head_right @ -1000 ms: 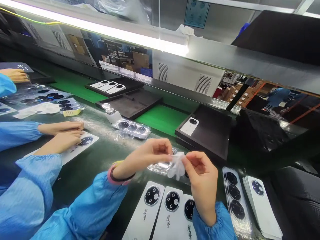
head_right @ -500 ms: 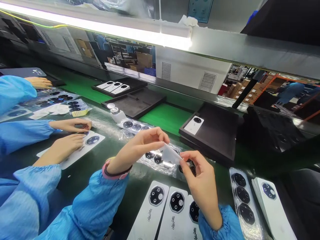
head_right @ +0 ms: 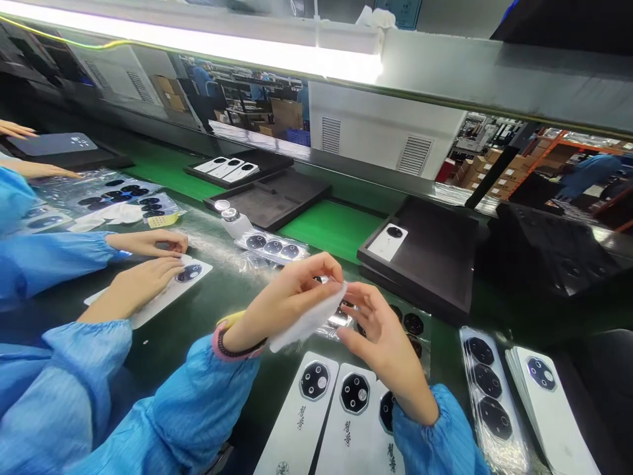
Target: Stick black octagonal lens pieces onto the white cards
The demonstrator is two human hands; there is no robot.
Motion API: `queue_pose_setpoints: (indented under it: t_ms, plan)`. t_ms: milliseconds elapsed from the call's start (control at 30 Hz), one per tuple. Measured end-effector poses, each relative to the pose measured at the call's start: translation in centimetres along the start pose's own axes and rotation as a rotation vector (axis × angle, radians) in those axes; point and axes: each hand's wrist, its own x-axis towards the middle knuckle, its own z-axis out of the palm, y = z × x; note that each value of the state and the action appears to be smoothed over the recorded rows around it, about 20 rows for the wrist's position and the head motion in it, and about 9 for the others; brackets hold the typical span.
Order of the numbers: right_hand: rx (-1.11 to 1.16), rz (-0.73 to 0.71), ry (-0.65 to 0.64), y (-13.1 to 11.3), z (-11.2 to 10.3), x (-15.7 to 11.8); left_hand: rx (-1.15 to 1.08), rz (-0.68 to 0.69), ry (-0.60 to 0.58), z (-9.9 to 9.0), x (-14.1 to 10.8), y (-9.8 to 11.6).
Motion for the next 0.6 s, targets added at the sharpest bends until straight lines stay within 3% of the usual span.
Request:
queue_pose_setpoints:
  t_ms: [133, 467, 533, 600]
  plan:
    - [0.043, 0.024, -0.041, 0.3, 0.2, 0.2, 0.000, -0.038, -0.076, -0.1, -0.1, -0.1]
    - [-0.333, 0.064, 0.117, -0.9, -0.8, 0.3, -0.007, -0.016, -0.058, -0.5, -0.3, 0.4]
    - [-0.433, 0.027, 0.182, -0.9, -0.8, 0.2, 0.015, -0.003, -0.086, -0.7, -0.4, 0.6]
    - [-0.522, -0.041, 0.305, -0.8, -0.6, 0.1, 0.014, -0.002, -0.200, -0.9, -0.7, 0.9]
